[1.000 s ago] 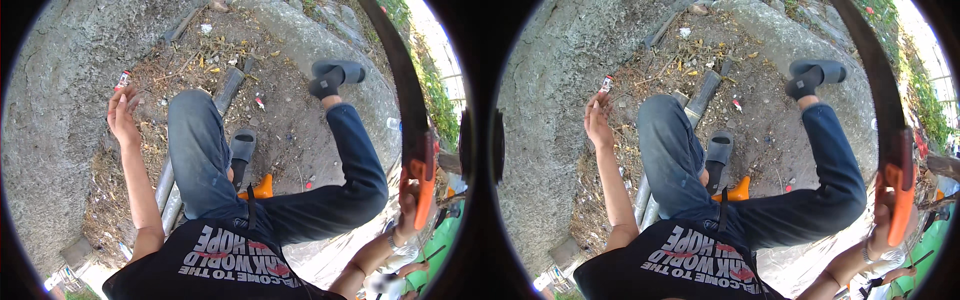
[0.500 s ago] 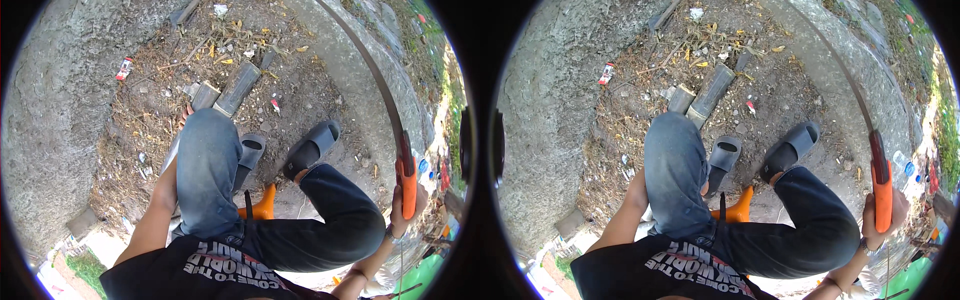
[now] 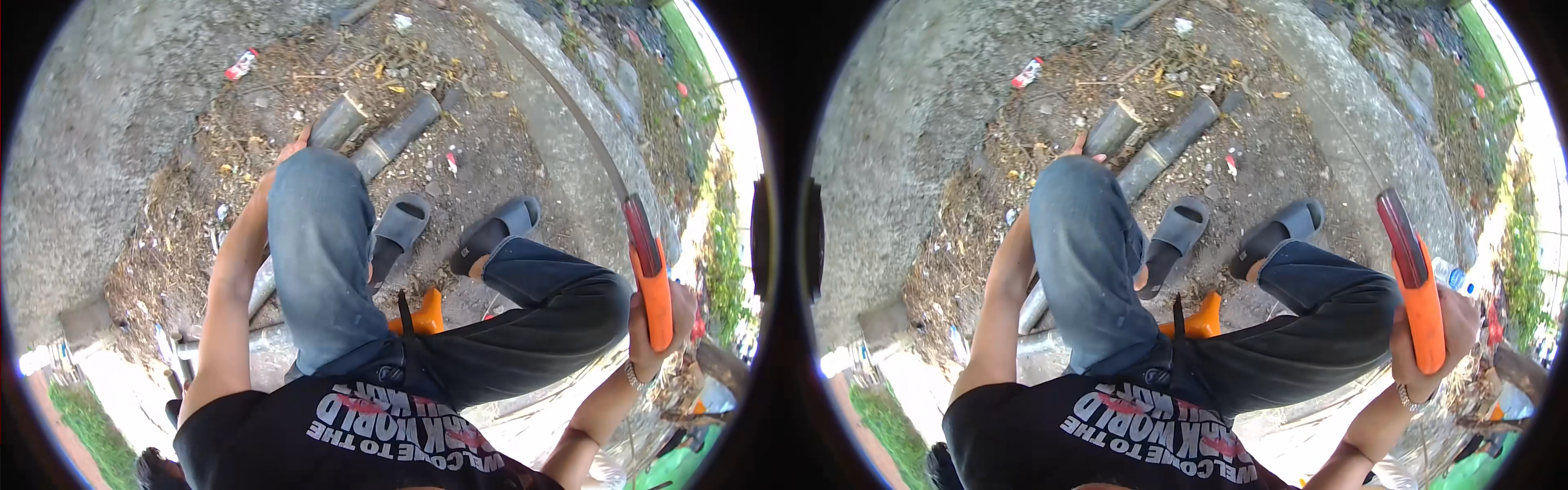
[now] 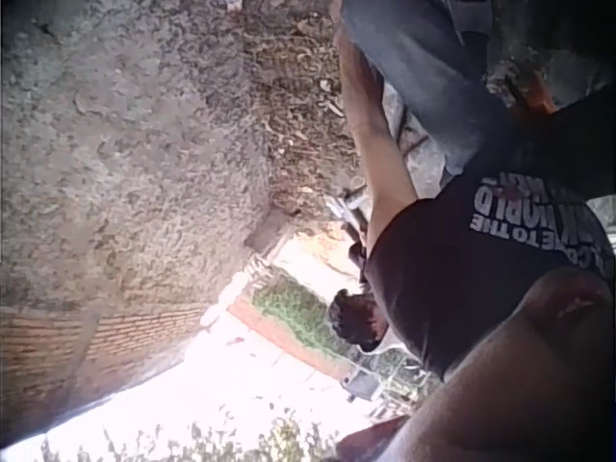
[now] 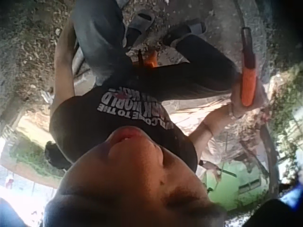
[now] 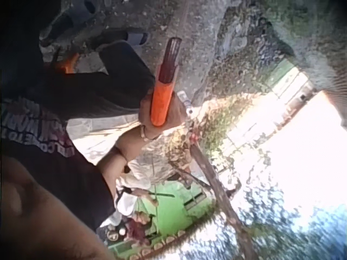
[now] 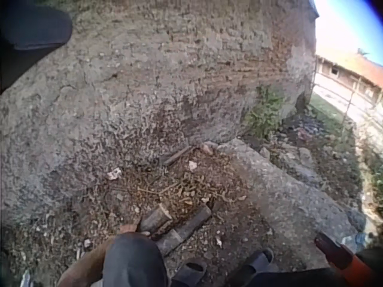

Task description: The person saws a section of bamboo with a hand saw and then uses a small axe to split and carve a piece of wood.

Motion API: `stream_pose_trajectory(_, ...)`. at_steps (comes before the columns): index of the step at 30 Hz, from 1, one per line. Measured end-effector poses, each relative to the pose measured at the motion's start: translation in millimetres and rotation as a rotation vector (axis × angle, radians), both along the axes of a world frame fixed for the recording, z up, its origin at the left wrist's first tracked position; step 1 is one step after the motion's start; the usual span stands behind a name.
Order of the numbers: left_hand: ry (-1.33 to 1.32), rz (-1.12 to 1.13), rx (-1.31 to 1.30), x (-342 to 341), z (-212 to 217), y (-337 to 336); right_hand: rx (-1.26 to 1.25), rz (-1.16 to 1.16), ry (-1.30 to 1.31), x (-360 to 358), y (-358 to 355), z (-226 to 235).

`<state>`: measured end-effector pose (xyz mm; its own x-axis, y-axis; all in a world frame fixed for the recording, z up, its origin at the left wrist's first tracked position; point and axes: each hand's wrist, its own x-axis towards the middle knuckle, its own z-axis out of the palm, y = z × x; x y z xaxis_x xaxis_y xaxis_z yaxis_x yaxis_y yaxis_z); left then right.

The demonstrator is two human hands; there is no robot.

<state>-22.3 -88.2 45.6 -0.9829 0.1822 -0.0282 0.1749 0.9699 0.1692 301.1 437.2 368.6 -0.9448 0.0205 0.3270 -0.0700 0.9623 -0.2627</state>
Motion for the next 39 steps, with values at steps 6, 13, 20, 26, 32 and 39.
stream_pose_trajectory(6,-0.059,0.171,0.195,67,28,-78,-0.631,-0.040,0.045,39,-75,-84)
stream_pose_trajectory(13,-0.240,0.522,0.382,172,-92,-124,-1.275,-0.197,-0.124,36,-197,-183)
stream_pose_trajectory(20,-0.296,0.634,0.569,161,-111,-152,-1.377,-0.295,-0.387,54,-211,-226)
stream_pose_trajectory(26,-0.333,0.707,0.719,172,-116,-181,-1.230,-0.358,-0.495,54,-224,-235)
stream_pose_trajectory(32,-0.364,0.741,0.867,171,-120,-216,-1.309,-0.287,-0.409,35,-233,-236)
stream_pose_trajectory(39,-0.398,0.851,1.049,176,-133,-265,-1.228,-0.297,-0.367,42,-233,-244)
